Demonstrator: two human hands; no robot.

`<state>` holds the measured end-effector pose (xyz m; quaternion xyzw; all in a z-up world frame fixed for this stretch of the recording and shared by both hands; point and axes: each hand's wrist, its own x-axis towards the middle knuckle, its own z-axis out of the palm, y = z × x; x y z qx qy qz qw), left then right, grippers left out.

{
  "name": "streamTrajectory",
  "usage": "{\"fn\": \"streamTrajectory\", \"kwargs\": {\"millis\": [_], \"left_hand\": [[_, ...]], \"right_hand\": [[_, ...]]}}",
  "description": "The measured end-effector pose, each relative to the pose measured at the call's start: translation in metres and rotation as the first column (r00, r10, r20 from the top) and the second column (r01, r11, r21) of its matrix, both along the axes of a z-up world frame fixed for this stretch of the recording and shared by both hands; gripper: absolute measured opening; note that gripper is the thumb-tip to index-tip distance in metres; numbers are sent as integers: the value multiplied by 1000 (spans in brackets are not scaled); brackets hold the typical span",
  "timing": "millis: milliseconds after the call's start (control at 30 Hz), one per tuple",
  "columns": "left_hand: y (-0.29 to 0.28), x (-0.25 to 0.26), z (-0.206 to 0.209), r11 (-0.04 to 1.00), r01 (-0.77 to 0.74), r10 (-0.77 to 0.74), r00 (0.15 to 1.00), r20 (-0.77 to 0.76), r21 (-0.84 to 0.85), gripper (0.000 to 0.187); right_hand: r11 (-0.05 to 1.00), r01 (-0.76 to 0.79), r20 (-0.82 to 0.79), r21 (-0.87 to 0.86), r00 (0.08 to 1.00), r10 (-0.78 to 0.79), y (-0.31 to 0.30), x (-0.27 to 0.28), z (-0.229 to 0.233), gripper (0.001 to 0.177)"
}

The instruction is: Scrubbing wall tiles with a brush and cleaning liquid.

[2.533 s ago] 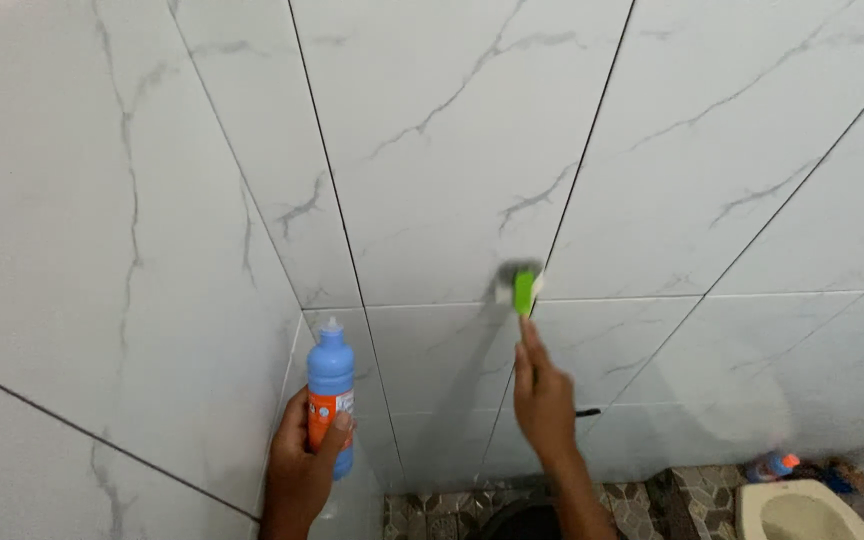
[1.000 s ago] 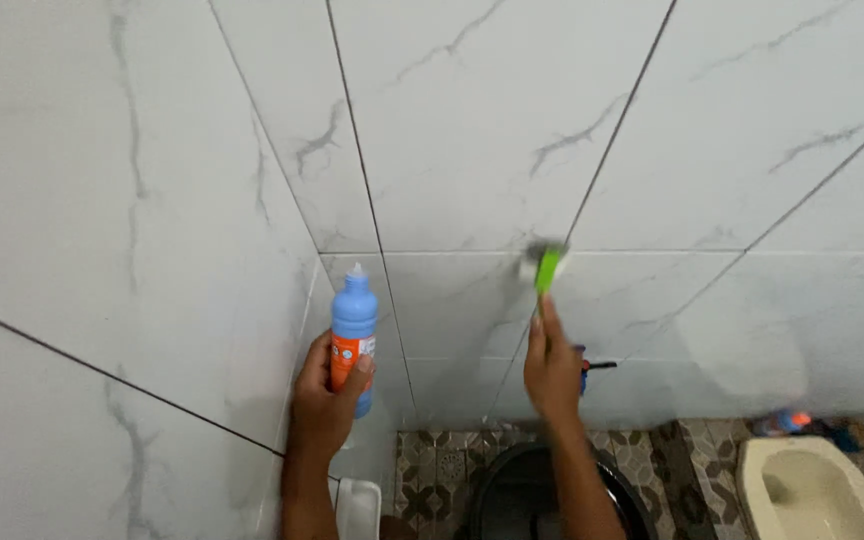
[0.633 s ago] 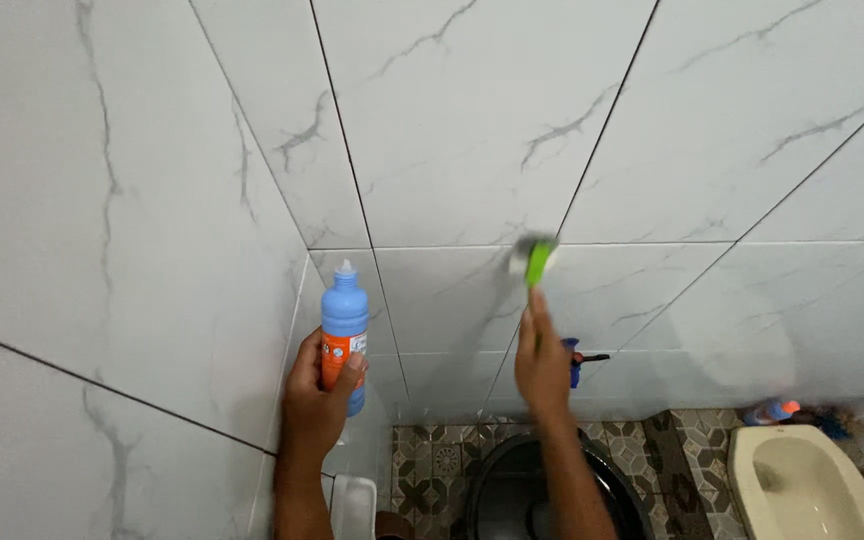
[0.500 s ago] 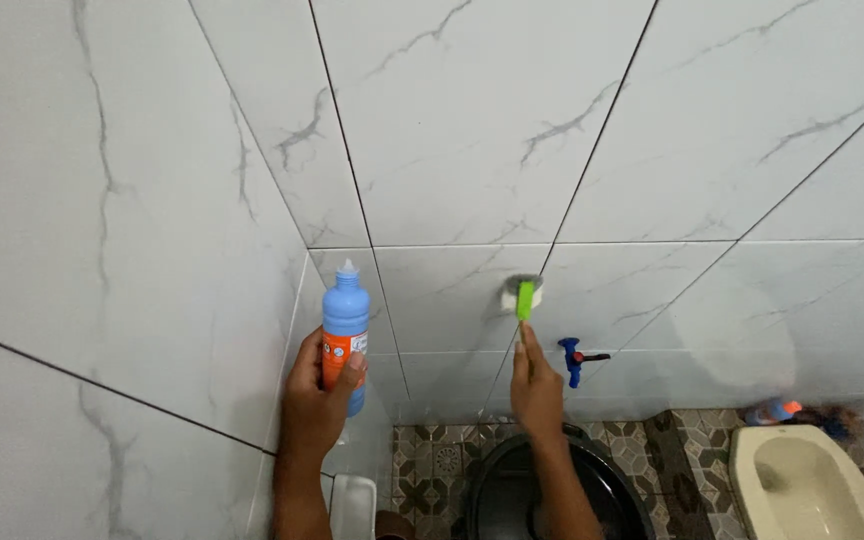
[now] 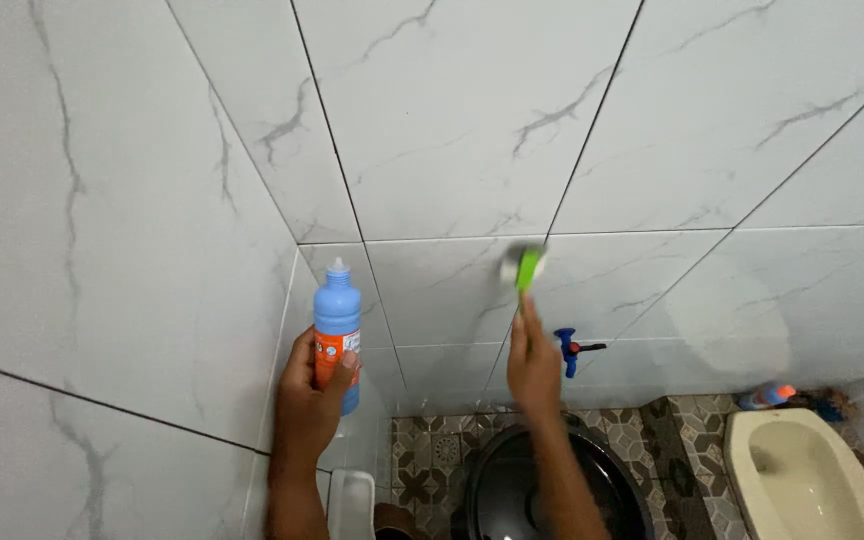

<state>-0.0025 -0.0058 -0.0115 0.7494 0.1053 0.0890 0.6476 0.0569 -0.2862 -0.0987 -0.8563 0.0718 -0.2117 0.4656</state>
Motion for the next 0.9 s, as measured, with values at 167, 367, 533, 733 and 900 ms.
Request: {"fn": "streamTrajectory", "kwargs": {"millis": [167,367,533,733,900], "left_hand": [[-1,0,1,1000,-22,23,996,-88,14,59],[-4,-4,10,998,0,2,999,-33,58,53],[-3,-2,11,1000,-13,15,997,-74,27,50],[-1,2,1,1000,4,-4,1000,-3,25,50],[-3,-2,2,1000,2,-2,1000,-12,-7,48]], "right_hand": [[999,7,-35,-45,999,-9,-5,-4,-35,47],[998,-24,206,-58,978,35,-8,29,96,46],[1000,-22,177,15,984,19,2,20,92,47],[999,0,-119,47,993,6,0,-6,-34,50],[999,-26,110,-40,993,30,-14,23,67,48]]}}
